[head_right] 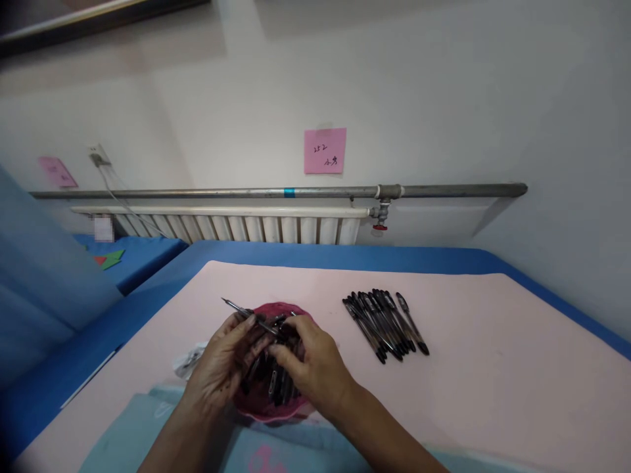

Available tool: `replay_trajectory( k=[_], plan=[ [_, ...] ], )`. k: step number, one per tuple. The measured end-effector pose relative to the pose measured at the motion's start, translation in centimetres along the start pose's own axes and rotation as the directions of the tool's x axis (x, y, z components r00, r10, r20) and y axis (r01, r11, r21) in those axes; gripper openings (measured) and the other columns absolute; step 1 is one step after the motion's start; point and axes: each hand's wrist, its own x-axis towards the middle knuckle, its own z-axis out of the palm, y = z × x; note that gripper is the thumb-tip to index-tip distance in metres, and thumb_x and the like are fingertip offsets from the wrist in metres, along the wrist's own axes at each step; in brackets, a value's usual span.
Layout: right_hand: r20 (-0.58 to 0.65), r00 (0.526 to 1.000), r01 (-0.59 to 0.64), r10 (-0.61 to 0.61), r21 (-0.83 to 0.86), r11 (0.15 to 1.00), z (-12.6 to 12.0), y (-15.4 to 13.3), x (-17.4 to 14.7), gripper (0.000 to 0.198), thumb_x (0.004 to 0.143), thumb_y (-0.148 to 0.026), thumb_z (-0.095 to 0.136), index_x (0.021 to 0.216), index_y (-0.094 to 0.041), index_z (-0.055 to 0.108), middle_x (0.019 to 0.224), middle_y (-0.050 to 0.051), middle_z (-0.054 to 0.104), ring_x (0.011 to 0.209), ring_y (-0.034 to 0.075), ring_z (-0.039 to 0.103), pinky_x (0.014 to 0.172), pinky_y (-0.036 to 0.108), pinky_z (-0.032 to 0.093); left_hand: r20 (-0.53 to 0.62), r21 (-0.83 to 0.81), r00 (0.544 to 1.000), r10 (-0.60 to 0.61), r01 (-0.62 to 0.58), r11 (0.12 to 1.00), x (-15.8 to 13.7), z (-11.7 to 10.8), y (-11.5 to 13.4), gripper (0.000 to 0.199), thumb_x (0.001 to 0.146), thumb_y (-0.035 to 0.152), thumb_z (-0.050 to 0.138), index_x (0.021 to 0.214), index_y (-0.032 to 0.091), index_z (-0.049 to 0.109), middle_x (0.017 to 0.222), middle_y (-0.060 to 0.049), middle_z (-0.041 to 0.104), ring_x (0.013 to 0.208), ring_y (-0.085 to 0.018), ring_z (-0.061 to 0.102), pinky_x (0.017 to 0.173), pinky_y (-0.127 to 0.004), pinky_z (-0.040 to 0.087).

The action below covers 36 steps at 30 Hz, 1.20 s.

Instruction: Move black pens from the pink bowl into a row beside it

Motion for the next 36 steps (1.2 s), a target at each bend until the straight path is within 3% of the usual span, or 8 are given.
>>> replay_trajectory(
  k=[4,9,14,21,29,33,36],
  plan=[
    [0.012,0.996,0.088,-0.087,-0.102,0.991,-0.1,0.1,-0.1,0.009,0.081,-0.019,0.048,0.084,-0.02,0.056,0.078,0.002,0.061,0.074,0.015,0.056,0.067,0.026,0.043,0.004,-0.002,1.0,0.003,-0.003,1.0,-0.1,0.1,0.0,0.017,0.064,0.012,0.066,0.075,0.014,0.054,0.072,-0.001,0.066,0.07,-0.012,0.064,0.068,-0.025,0.052],
    [0.057,0.986,0.163,-0.156,-0.161,0.973,-0.3,0.2,0.0,0.013,0.081,-0.023,0.048,0.093,-0.019,0.053,0.086,0.005,0.059,0.08,0.017,0.055,0.071,0.03,0.044,0.01,0.011,1.0,0.025,-0.026,1.0,0.0,0.0,-0.1,0.016,0.064,0.013,0.067,0.075,0.014,0.054,0.07,0.0,0.065,0.068,-0.012,0.063,0.065,-0.024,0.052],
    [0.076,0.977,0.213,-0.201,-0.204,0.956,-0.3,0.3,-0.1,0.013,0.085,-0.02,0.04,0.084,-0.019,0.053,0.077,0.004,0.058,0.072,0.016,0.054,0.066,0.029,0.044,0.021,0.026,0.998,0.056,-0.057,0.998,0.3,-0.1,-0.3,0.018,0.063,0.014,0.068,0.076,0.014,0.054,0.072,-0.001,0.065,0.07,-0.012,0.063,0.067,-0.024,0.052],
    [0.066,0.978,0.21,-0.199,-0.24,0.948,-0.1,0.5,-0.2,0.009,0.081,-0.018,0.045,0.086,-0.018,0.052,0.081,0.005,0.057,0.076,0.018,0.053,0.067,0.031,0.043,0.012,0.1,0.998,0.067,-0.068,0.993,0.1,-0.1,-0.4,0.022,0.062,0.017,0.069,0.077,0.014,0.053,0.069,0.0,0.062,0.065,-0.01,0.061,0.064,-0.022,0.051],
    [0.108,0.994,0.049,-0.032,-0.163,0.985,0.4,0.6,-0.2,0.007,0.08,-0.018,0.046,0.08,-0.019,0.052,0.073,0.001,0.058,0.067,0.015,0.053,0.06,0.027,0.041,0.048,0.188,0.995,0.086,-0.094,0.978,0.2,-0.4,-0.5,0.02,0.062,0.019,0.068,0.074,0.013,0.053,0.068,0.0,0.062,0.061,-0.009,0.059,0.061,-0.022,0.048],
    [0.102,0.993,0.074,-0.057,-0.18,0.981,0.4,0.1,-0.2,0.011,0.077,-0.02,0.05,0.087,-0.018,0.054,0.084,0.003,0.06,0.076,0.017,0.054,0.065,0.028,0.042,0.162,0.319,0.986,0.045,-0.095,0.943,-0.1,-0.4,-1.2,0.018,0.063,0.019,0.066,0.078,0.014,0.058,0.072,-0.001,0.062,0.067,-0.011,0.058,0.065,-0.023,0.046],
    [0.106,0.993,0.072,-0.054,-0.177,0.982,0.3,-0.1,-0.2,0.008,0.077,-0.016,0.046,0.08,-0.018,0.054,0.079,0.003,0.06,0.073,0.016,0.055,0.063,0.027,0.041,0.25,0.442,0.968,0.004,-0.118,0.889,-0.3,-0.4,-1.1,0.02,0.065,0.02,0.064,0.084,0.015,0.06,0.077,-0.002,0.064,0.073,-0.014,0.058,0.069,-0.024,0.045]
  ],
)
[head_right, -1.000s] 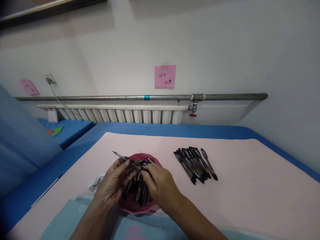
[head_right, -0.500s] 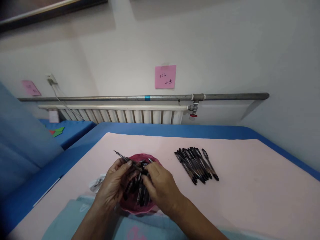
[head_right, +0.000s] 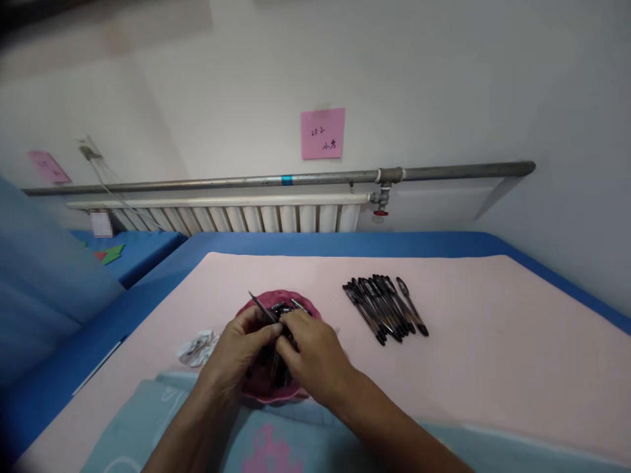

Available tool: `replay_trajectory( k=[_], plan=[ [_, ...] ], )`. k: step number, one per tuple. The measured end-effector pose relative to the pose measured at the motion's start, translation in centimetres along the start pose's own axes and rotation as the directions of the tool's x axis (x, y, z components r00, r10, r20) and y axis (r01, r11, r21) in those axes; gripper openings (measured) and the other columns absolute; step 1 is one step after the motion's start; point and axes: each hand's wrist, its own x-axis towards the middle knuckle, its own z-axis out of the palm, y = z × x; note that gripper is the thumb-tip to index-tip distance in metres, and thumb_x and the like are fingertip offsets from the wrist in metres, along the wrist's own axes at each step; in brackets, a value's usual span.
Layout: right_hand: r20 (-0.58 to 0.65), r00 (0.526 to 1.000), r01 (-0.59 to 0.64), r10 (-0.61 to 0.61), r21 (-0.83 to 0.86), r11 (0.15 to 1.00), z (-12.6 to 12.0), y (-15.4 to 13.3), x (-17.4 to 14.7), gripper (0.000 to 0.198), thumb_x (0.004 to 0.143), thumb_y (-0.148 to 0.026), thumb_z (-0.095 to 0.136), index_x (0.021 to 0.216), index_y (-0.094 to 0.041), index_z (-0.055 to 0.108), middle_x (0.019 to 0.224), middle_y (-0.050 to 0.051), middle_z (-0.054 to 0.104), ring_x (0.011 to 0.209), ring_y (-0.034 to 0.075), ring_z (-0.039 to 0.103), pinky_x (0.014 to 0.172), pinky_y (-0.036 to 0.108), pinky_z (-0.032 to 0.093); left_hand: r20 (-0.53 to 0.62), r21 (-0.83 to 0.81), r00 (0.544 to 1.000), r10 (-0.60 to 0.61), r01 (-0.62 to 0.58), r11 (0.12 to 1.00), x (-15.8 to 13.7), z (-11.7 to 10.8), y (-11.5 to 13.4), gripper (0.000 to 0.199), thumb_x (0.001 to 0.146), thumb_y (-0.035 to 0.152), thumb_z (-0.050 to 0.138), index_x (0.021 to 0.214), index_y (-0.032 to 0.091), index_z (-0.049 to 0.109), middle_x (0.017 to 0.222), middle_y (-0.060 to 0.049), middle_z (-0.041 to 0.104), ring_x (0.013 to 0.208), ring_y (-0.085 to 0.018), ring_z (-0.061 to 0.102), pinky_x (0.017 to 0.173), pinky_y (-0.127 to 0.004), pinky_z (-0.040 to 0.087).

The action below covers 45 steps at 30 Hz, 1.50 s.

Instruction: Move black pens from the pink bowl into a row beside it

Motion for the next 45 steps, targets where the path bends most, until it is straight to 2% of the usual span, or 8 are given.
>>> replay_trajectory(
  k=[5,10,13,22,29,35,40,45],
  plan=[
    [-0.006,0.992,-0.126,0.128,0.145,0.981,-0.1,0.6,0.4,0.013,0.078,-0.019,0.046,0.086,-0.019,0.056,0.078,0.001,0.063,0.071,0.015,0.056,0.063,0.027,0.042,-0.083,0.413,0.984,0.157,-0.109,0.904,0.2,-2.2,1.1,0.018,0.073,0.03,0.054,0.082,0.016,0.061,0.074,-0.003,0.063,0.069,-0.014,0.055,0.063,-0.024,0.042],
    [0.012,0.976,-0.216,0.218,0.18,0.96,-0.1,1.4,0.5,0.016,0.078,-0.021,0.046,0.091,-0.019,0.055,0.075,0.0,0.063,0.067,0.014,0.057,0.061,0.027,0.042,-0.036,0.893,0.98,0.194,-0.055,0.446,0.5,-3.4,1.2,0.011,0.068,0.016,0.05,0.067,0.02,0.059,0.066,-0.003,0.061,0.064,-0.017,0.053,0.06,-0.027,0.035],
    [0.015,0.979,-0.203,0.203,0.176,0.963,0.0,1.6,0.5,0.015,0.078,-0.021,0.046,0.09,-0.019,0.056,0.072,-0.001,0.062,0.065,0.014,0.056,0.06,0.026,0.042,0.014,0.957,0.993,0.115,-0.046,0.287,0.4,-3.0,0.7,0.015,0.065,0.011,0.046,0.063,0.02,0.058,0.063,-0.005,0.06,0.061,-0.019,0.053,0.059,-0.028,0.032],
    [0.006,0.99,-0.141,0.142,0.181,0.973,0.1,1.4,0.4,0.016,0.077,-0.018,0.048,0.089,-0.021,0.057,0.074,-0.001,0.063,0.066,0.013,0.056,0.059,0.024,0.041,0.054,0.988,0.986,0.155,-0.076,0.136,-0.8,-2.6,-0.1,0.011,0.049,0.011,0.057,0.054,0.02,0.054,0.062,-0.008,0.058,0.072,-0.028,0.055,0.078,-0.041,0.03],
    [-0.011,0.992,-0.123,0.126,0.173,0.977,0.3,1.4,0.4,0.018,0.076,-0.016,0.049,0.091,-0.02,0.057,0.077,-0.001,0.064,0.069,0.013,0.057,0.061,0.025,0.042,-0.021,0.942,0.983,0.181,-0.041,0.332,-0.9,-2.0,-0.4,0.018,0.05,0.007,0.056,0.046,0.022,0.047,0.045,-0.002,0.05,0.065,-0.026,0.055,0.083,-0.041,0.028],
    [0.008,0.992,-0.122,0.123,0.193,0.974,-0.2,1.0,0.4,0.018,0.077,-0.016,0.048,0.092,-0.021,0.057,0.082,0.0,0.064,0.074,0.014,0.058,0.064,0.026,0.043,-0.076,0.908,0.991,0.112,0.022,0.419,-0.5,-2.6,1.3,0.012,0.058,0.012,0.056,0.066,0.02,0.058,0.071,-0.004,0.059,0.071,-0.019,0.054,0.072,-0.031,0.036],
    [0.051,0.999,-0.014,0.001,0.26,0.965,-0.7,0.4,0.3,0.021,0.075,-0.011,0.049,0.091,-0.022,0.058,0.081,-0.002,0.064,0.074,0.013,0.058,0.067,0.025,0.045,-0.161,0.409,0.985,0.054,0.017,0.913,-0.1,-4.0,3.0,0.021,0.061,0.024,0.065,0.079,0.016,0.063,0.078,-0.004,0.064,0.07,-0.015,0.057,0.067,-0.026,0.043],
    [0.081,0.993,0.066,-0.085,0.215,0.974,-0.9,0.1,0.2,0.025,0.072,-0.008,0.048,0.089,-0.023,0.06,0.081,-0.002,0.064,0.075,0.013,0.059,0.068,0.026,0.045,-0.323,-0.041,0.947,0.0,-0.014,0.999,0.5,-4.9,3.4,0.027,0.052,0.024,0.074,0.075,0.013,0.066,0.068,-0.003,0.067,0.065,-0.012,0.061,0.07,-0.025,0.045]
  ],
)
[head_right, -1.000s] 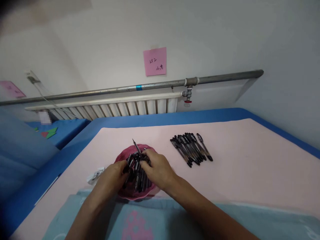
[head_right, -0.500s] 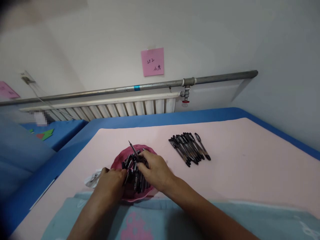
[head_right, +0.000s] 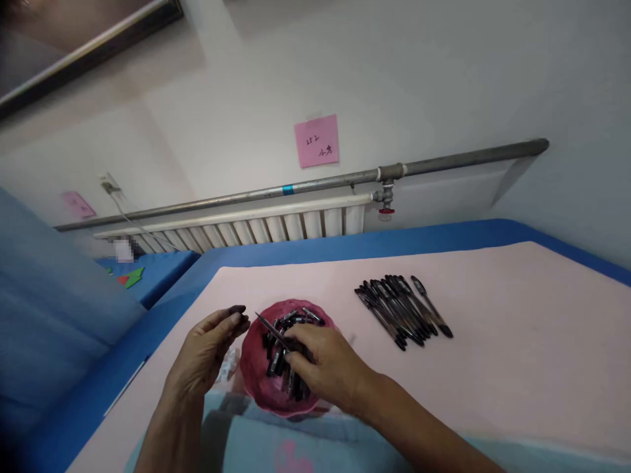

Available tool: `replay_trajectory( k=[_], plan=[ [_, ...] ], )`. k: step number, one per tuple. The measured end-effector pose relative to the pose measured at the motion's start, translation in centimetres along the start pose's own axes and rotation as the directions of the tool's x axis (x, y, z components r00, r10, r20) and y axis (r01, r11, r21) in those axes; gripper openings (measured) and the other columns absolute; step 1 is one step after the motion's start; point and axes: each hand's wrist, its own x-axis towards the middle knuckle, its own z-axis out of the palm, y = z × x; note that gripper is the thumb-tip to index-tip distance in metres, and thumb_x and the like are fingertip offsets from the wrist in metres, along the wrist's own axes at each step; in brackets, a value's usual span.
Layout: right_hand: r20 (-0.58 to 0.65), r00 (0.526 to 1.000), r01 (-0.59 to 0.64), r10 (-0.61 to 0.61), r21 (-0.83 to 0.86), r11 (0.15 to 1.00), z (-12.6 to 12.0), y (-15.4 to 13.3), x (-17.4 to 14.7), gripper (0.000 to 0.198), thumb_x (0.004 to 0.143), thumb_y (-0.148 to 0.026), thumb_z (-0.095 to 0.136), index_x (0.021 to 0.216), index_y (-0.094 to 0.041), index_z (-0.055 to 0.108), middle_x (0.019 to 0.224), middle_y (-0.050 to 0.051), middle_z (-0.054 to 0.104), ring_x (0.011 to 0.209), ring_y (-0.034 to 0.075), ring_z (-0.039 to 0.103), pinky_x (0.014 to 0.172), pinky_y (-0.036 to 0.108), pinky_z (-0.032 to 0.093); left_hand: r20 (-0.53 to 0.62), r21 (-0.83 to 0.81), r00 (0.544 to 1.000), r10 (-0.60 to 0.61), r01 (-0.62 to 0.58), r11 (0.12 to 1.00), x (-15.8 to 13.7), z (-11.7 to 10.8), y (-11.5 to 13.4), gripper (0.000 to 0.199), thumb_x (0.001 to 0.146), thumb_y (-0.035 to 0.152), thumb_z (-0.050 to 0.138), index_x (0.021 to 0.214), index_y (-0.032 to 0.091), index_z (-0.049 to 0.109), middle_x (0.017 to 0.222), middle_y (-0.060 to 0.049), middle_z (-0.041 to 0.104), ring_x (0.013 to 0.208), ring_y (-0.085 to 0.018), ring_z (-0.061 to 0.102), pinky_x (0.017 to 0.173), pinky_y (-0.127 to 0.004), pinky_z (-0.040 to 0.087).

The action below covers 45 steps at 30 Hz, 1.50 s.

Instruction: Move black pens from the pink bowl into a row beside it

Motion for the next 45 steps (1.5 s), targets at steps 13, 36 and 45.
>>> replay_trajectory(
  k=[13,36,45],
  plan=[
    [0.075,0.997,0.002,0.006,-0.104,0.995,0.3,-0.2,-0.1,0.021,0.073,-0.009,0.048,0.086,-0.021,0.059,0.076,-0.001,0.062,0.068,0.013,0.056,0.063,0.027,0.043,0.067,0.002,0.997,0.045,-0.046,0.999,-0.1,0.4,-0.5,0.022,0.058,0.021,0.071,0.078,0.012,0.067,0.071,-0.004,0.067,0.064,-0.011,0.06,0.068,-0.022,0.046],
    [0.108,0.977,-0.199,0.185,0.139,0.97,0.9,-0.8,-0.3,0.016,0.074,-0.011,0.048,0.081,-0.021,0.059,0.072,-0.002,0.06,0.066,0.013,0.054,0.059,0.025,0.04,0.093,0.022,0.991,0.097,-0.099,0.995,0.0,0.8,-1.1,0.031,0.057,0.02,0.071,0.086,0.016,0.064,0.078,-0.001,0.065,0.07,-0.01,0.059,0.07,-0.022,0.045],
    [0.146,0.966,-0.254,0.212,0.41,0.876,1.2,-0.9,-0.3,0.015,0.077,-0.017,0.048,0.084,-0.021,0.061,0.077,0.0,0.062,0.071,0.015,0.057,0.064,0.028,0.044,0.215,-0.185,0.975,-0.06,0.101,0.978,-1.0,2.5,-1.1,0.019,0.055,0.016,0.073,0.071,0.012,0.062,0.066,0.0,0.064,0.06,-0.008,0.059,0.061,-0.018,0.047]
  ],
)
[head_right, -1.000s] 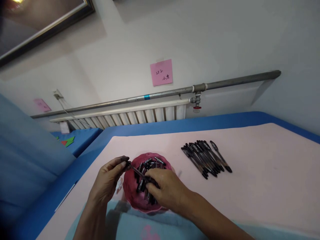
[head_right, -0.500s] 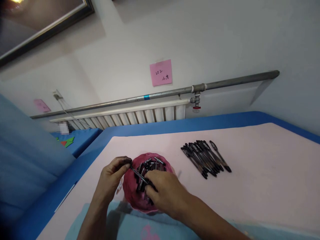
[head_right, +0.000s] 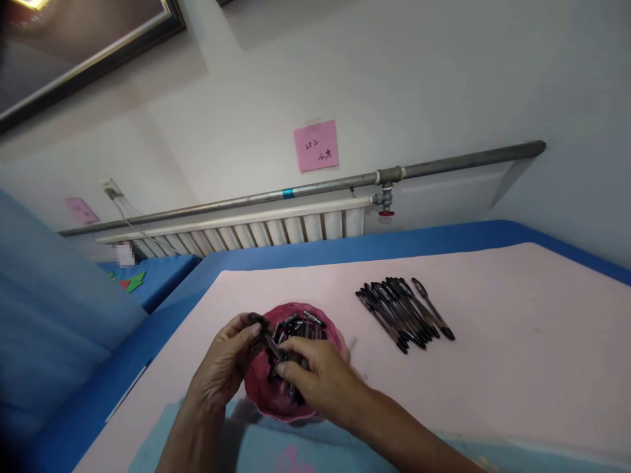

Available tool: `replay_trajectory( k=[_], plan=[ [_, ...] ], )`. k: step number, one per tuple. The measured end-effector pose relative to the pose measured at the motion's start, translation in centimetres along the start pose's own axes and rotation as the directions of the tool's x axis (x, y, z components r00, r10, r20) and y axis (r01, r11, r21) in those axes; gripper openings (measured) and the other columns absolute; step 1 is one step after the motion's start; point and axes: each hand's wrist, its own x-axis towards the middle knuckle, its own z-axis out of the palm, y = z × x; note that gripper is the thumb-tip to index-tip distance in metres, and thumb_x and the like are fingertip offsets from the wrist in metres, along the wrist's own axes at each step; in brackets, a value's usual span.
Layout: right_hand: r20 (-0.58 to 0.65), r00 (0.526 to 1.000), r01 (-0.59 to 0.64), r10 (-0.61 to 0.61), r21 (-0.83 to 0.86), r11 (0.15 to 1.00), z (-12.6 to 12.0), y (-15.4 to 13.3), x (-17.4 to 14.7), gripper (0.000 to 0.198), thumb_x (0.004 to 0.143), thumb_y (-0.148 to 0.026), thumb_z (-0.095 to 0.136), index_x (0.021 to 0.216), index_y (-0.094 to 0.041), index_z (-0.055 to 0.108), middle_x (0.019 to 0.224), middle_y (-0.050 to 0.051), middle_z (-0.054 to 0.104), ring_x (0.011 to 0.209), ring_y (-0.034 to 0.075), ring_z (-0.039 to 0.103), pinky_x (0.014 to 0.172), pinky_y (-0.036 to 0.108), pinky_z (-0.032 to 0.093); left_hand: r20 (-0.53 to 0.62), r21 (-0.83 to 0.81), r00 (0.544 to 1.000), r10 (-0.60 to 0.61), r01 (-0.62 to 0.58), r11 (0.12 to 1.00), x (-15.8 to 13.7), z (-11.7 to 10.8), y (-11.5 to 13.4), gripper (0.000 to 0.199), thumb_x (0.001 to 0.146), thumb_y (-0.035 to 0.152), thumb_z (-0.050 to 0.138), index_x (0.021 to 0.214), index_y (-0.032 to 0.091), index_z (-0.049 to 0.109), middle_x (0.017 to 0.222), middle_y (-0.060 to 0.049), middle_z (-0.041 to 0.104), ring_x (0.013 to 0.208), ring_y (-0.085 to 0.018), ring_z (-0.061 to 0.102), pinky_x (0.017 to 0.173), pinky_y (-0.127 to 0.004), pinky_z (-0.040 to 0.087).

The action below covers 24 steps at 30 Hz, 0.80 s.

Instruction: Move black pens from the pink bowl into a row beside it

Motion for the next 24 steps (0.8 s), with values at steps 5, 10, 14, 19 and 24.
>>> replay_trajectory(
  k=[5,10,14,19,24],
  plan=[
    [-0.011,1.0,-0.025,0.026,0.055,0.998,-0.1,0.0,0.0,0.012,0.076,-0.018,0.05,0.081,-0.021,0.061,0.074,0.0,0.062,0.069,0.015,0.056,0.064,0.029,0.045,0.035,-0.023,0.996,-0.084,0.085,0.996,0.0,0.3,-0.4,0.016,0.06,0.017,0.07,0.074,0.012,0.063,0.063,-0.002,0.065,0.057,-0.008,0.059,0.06,-0.018,0.047],
    [-0.027,0.999,-0.035,0.038,0.082,0.996,-0.1,0.3,0.1,0.011,0.075,-0.019,0.05,0.079,-0.02,0.061,0.073,0.0,0.062,0.067,0.015,0.057,0.062,0.027,0.046,0.047,0.047,0.994,-0.096,0.093,0.995,0.2,0.2,-1.1,0.014,0.061,0.019,0.07,0.07,0.011,0.063,0.056,0.0,0.062,0.051,-0.007,0.055,0.055,-0.017,0.044],
    [-0.049,0.999,0.002,-0.003,-0.019,1.0,-0.4,0.3,0.3,0.012,0.076,-0.019,0.05,0.081,-0.02,0.061,0.075,0.0,0.063,0.069,0.015,0.057,0.063,0.026,0.046,0.074,0.116,0.995,-0.073,0.065,0.991,0.0,0.4,-1.2,0.017,0.061,0.022,0.069,0.074,0.011,0.064,0.061,-0.002,0.064,0.055,-0.009,0.057,0.057,-0.019,0.044],
    [-0.174,0.982,0.046,-0.079,-0.185,0.982,-1.4,0.8,0.7,0.014,0.077,-0.021,0.049,0.085,-0.019,0.06,0.078,0.0,0.064,0.07,0.014,0.058,0.065,0.026,0.045,0.015,0.365,0.995,0.097,-0.095,0.926,0.4,-0.4,-1.0,0.032,0.069,0.033,0.06,0.094,0.015,0.062,0.081,-0.005,0.067,0.07,-0.014,0.06,0.07,-0.027,0.045],
    [-0.304,0.95,0.005,-0.076,-0.228,0.974,-2.0,2.1,1.0,0.02,0.076,-0.024,0.049,0.093,-0.019,0.06,0.082,0.001,0.066,0.073,0.015,0.06,0.068,0.028,0.046,-0.027,0.803,0.94,0.339,-0.181,0.567,1.2,-2.0,-0.9,0.019,0.072,0.031,0.052,0.081,0.018,0.063,0.079,-0.003,0.065,0.075,-0.016,0.057,0.07,-0.028,0.043]
  ],
)
